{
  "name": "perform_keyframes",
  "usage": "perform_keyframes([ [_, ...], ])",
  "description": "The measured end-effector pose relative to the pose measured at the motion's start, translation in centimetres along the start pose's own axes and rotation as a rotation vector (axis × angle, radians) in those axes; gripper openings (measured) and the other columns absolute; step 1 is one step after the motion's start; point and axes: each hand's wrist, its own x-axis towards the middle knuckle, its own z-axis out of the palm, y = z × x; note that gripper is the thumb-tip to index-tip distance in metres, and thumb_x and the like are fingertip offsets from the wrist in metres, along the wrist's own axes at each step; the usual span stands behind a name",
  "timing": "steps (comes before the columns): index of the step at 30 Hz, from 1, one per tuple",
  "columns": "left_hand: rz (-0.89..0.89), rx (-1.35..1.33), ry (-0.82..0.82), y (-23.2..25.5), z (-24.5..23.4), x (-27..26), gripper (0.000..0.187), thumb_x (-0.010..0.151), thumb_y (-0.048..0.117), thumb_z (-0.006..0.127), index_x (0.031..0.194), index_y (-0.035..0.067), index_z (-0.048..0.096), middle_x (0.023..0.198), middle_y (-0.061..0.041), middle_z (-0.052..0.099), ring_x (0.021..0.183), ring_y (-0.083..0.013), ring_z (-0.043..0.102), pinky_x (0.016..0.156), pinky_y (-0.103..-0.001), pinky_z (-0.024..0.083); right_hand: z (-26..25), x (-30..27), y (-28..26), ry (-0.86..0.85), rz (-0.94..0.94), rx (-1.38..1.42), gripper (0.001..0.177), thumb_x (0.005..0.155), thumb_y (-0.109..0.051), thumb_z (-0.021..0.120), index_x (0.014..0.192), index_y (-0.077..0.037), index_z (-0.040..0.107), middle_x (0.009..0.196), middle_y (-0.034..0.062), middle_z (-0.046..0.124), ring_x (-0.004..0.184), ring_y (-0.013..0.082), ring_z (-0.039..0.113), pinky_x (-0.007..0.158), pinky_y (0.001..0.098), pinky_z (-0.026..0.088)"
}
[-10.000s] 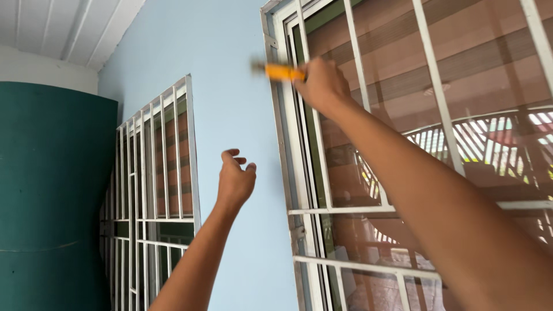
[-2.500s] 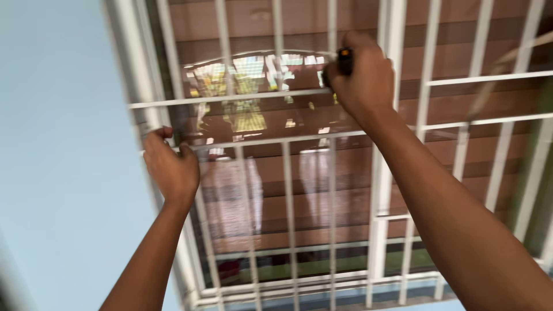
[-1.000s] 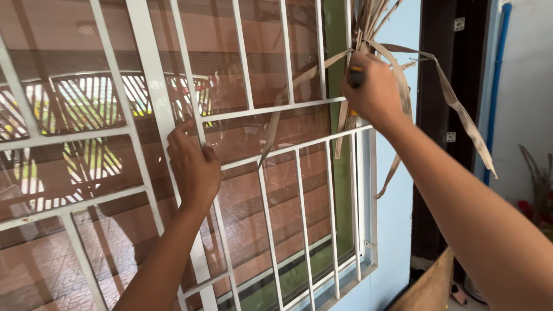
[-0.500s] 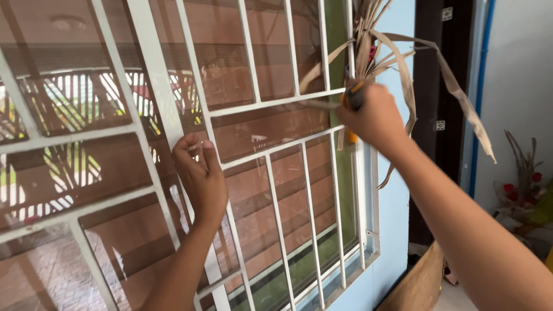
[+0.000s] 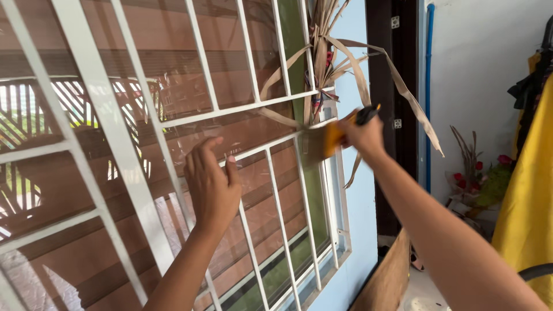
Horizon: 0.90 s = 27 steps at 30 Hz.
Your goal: The person scrubs a window with a yellow brush, then wipes the glass and frame with a red cloth. The person works on the window panes and the metal frame, moving systematically across the surface.
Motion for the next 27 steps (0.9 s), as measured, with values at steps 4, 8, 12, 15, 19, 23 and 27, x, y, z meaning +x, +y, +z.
perform_keyframes([
  [4, -0.011, 0.008, -0.056, 0.7, 3.1, 0.4, 0.041, 0.092, 0.003, 0.063, 0.131, 0.001, 0.051, 0.126, -0.02, 0.058, 0.126, -0.0372, 0.053, 0.108, -0.051, 0.039, -1.3, 2.8, -1.4, 0.065, -0.203, 0.158, 0.016, 0.091, -0.01, 0.071, 0.096, 0.003, 0.063, 0.078, 0.0161, 0.073, 0.052, 0.0169, 0.068, 0.047, 0.03, 0.057],
  [8, -0.04, 0.011, -0.104, 2.2, 7.5, 0.7, 0.042, 0.091, 0.0, 0.061, 0.131, 0.001, 0.051, 0.124, -0.02, 0.059, 0.123, -0.0365, 0.055, 0.106, -0.05, 0.04, 1.5, 4.2, -1.7, -0.194, -0.079, 0.278, 0.019, 0.09, -0.012, 0.072, 0.096, 0.004, 0.064, 0.073, 0.0158, 0.071, 0.048, 0.0187, 0.066, 0.044, 0.0304, 0.057],
  [12, 0.026, 0.068, -0.159, 2.9, 11.1, 0.9, 0.045, 0.092, 0.0, 0.059, 0.136, 0.001, 0.051, 0.133, -0.019, 0.059, 0.127, -0.0351, 0.055, 0.111, -0.049, 0.039, 1.2, 5.9, 0.5, -0.106, -0.02, -0.019, 0.021, 0.09, -0.014, 0.074, 0.095, 0.004, 0.067, 0.072, 0.0149, 0.071, 0.05, 0.0179, 0.069, 0.045, 0.0299, 0.058],
  [15, 0.046, 0.125, -0.215, 2.8, 13.5, 1.1, 0.051, 0.091, 0.005, 0.063, 0.14, -0.003, 0.048, 0.135, -0.022, 0.058, 0.129, -0.0376, 0.053, 0.111, -0.05, 0.037, -1.0, 7.9, 2.2, 0.034, -0.274, -0.301, 0.019, 0.088, -0.013, 0.077, 0.092, 0.004, 0.068, 0.072, 0.014, 0.072, 0.056, 0.0164, 0.07, 0.051, 0.0286, 0.057],
  [19, -0.055, 0.304, -0.463, 3.0, 17.5, 0.9, 0.068, 0.088, 0.016, 0.067, 0.147, -0.007, 0.041, 0.142, -0.024, 0.052, 0.127, -0.0366, 0.051, 0.109, -0.046, 0.038, -1.6, 9.8, 3.7, -0.335, -0.176, 0.228, 0.021, 0.093, -0.015, 0.071, 0.098, 0.002, 0.061, 0.073, 0.0141, 0.071, 0.052, 0.0181, 0.066, 0.047, 0.0289, 0.057],
  [23, 0.054, 0.694, -0.502, 4.2, 21.0, -0.7, 0.061, 0.096, 0.019, 0.059, 0.149, -0.006, 0.042, 0.15, -0.021, 0.05, 0.134, -0.0339, 0.047, 0.115, -0.044, 0.032, -2.3, 7.9, 6.2, -0.242, -0.196, 0.095, 0.017, 0.094, -0.014, 0.07, 0.096, 0.0, 0.06, 0.074, 0.0145, 0.07, 0.056, 0.0164, 0.069, 0.05, 0.027, 0.058],
  [27, 0.057, 0.857, -0.606, 4.9, 23.3, -0.5, 0.069, 0.09, 0.026, 0.056, 0.149, -0.003, 0.036, 0.154, -0.02, 0.042, 0.142, -0.0377, 0.037, 0.119, -0.05, 0.022, -3.4, 6.3, 8.0, -0.047, -0.244, -0.036, 0.016, 0.095, -0.015, 0.07, 0.092, -0.003, 0.06, 0.083, 0.0083, 0.068, 0.064, 0.0135, 0.072, 0.052, 0.0267, 0.061],
])
